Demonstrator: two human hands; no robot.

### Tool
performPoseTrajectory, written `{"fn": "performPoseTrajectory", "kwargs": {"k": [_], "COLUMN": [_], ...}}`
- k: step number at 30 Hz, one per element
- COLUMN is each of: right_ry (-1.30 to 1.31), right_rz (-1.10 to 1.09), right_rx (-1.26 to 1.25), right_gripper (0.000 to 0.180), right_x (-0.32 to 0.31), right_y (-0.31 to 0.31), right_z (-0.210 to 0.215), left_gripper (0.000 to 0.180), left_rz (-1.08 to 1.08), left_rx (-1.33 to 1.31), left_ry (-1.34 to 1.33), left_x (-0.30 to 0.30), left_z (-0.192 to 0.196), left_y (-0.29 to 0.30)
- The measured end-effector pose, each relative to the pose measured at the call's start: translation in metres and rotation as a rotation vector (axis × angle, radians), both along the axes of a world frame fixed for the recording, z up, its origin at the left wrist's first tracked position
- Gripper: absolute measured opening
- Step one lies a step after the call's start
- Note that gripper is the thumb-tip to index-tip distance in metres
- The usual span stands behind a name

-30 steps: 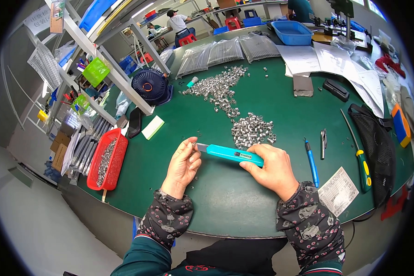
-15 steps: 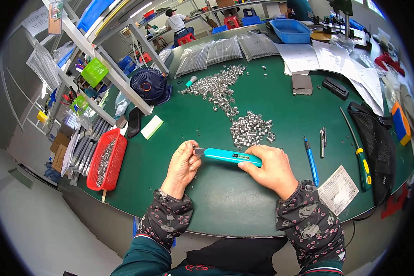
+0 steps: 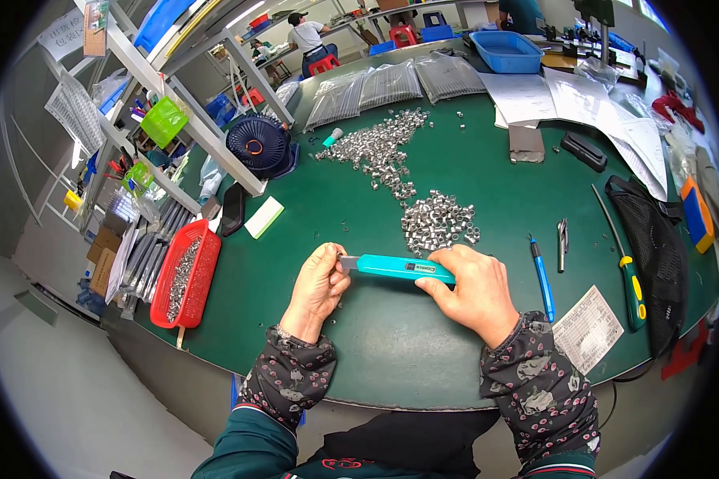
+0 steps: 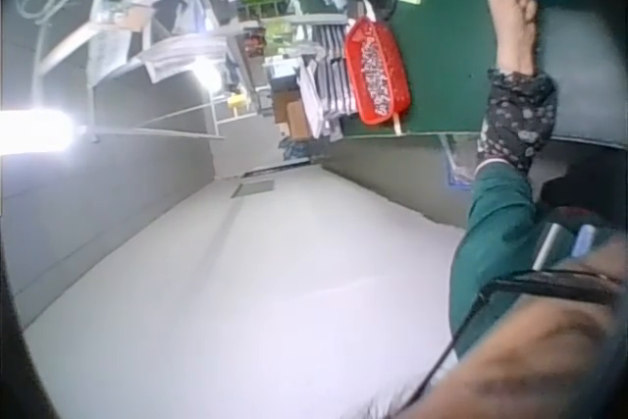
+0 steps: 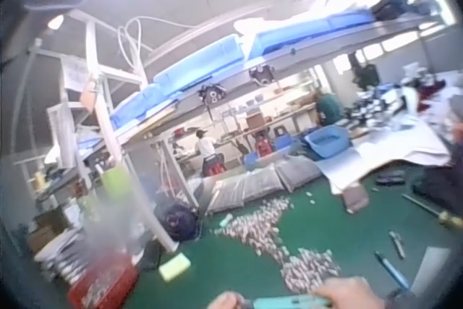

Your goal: Inspecting and sorting small metal hardware components at a manufacturing workstation using a utility knife.

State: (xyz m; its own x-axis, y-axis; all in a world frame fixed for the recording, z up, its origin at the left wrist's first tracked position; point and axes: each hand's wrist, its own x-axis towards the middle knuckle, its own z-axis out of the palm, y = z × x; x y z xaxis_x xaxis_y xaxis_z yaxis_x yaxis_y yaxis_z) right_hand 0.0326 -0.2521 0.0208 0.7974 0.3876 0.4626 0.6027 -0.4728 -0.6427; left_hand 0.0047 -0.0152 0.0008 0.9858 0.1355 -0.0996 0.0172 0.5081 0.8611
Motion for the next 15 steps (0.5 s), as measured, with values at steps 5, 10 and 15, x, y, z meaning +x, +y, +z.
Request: {"fn": "performPoseTrajectory", "kwargs": {"k": [5, 10, 15], "right_ry": [-0.028, -0.042, -0.043], "right_rz": [-0.006, -0.006, -0.006], "right_rx": [-0.008, -0.008, -0.022], "right_gripper": [0.028, 0.028, 0.027], "right_x": [-0.0009, -0.0003, -0.0009], "right_y": [-0.0007, -0.0007, -0.0012], "right_z": [0.0008, 0.0015, 0.0024], "left_gripper": [0.022, 0.024, 0.025], "left_rz": [0.005, 0.016, 0.016], "left_rx": [0.029, 0.064, 0.080], "left_ry": [0.002, 0.030, 0.057], "left_x": [-0.0003, -0.0002, -0.0004], "left_z": [0.0009, 0.0034, 0.0055], "left_y": [-0.0004, -0.0015, -0.0020]}}
